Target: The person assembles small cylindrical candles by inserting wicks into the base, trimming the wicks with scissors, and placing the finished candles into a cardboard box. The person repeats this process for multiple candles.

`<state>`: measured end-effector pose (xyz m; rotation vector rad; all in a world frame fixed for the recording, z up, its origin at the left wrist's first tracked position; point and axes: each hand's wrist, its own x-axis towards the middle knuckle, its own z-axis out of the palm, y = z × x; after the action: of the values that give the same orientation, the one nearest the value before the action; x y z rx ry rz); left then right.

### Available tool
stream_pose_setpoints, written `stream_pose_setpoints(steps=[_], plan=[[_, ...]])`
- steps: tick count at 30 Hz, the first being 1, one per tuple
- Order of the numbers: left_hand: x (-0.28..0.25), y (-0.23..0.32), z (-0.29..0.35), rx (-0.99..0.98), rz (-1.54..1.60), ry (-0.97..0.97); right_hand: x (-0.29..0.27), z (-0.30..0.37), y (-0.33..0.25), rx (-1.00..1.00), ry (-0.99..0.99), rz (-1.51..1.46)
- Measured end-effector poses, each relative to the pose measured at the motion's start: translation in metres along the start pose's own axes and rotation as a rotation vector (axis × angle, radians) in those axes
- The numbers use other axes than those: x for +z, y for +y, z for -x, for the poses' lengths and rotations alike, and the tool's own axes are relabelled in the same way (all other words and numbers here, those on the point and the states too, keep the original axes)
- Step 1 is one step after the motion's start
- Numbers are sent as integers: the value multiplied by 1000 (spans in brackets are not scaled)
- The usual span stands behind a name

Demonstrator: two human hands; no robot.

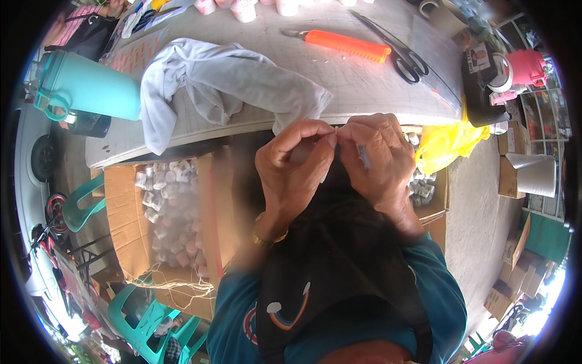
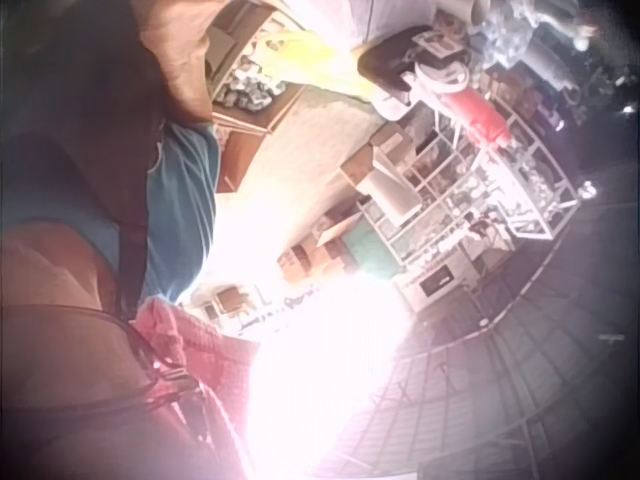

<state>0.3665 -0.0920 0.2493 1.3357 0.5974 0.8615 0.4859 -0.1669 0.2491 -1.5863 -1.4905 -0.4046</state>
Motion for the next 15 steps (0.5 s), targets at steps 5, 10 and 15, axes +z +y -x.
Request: stream_pose_setpoints(steps=[5, 10, 15], plan=[[-4, -1, 1, 116, -52, -59, 3, 0, 3, -31, 57, -32], [-11, -3, -1, 253, -189, -165, 3, 1, 6, -52, 93, -38], [-9, -3, -1, 342, -275, -233, -2, 1, 6, 19, 130, -47]])
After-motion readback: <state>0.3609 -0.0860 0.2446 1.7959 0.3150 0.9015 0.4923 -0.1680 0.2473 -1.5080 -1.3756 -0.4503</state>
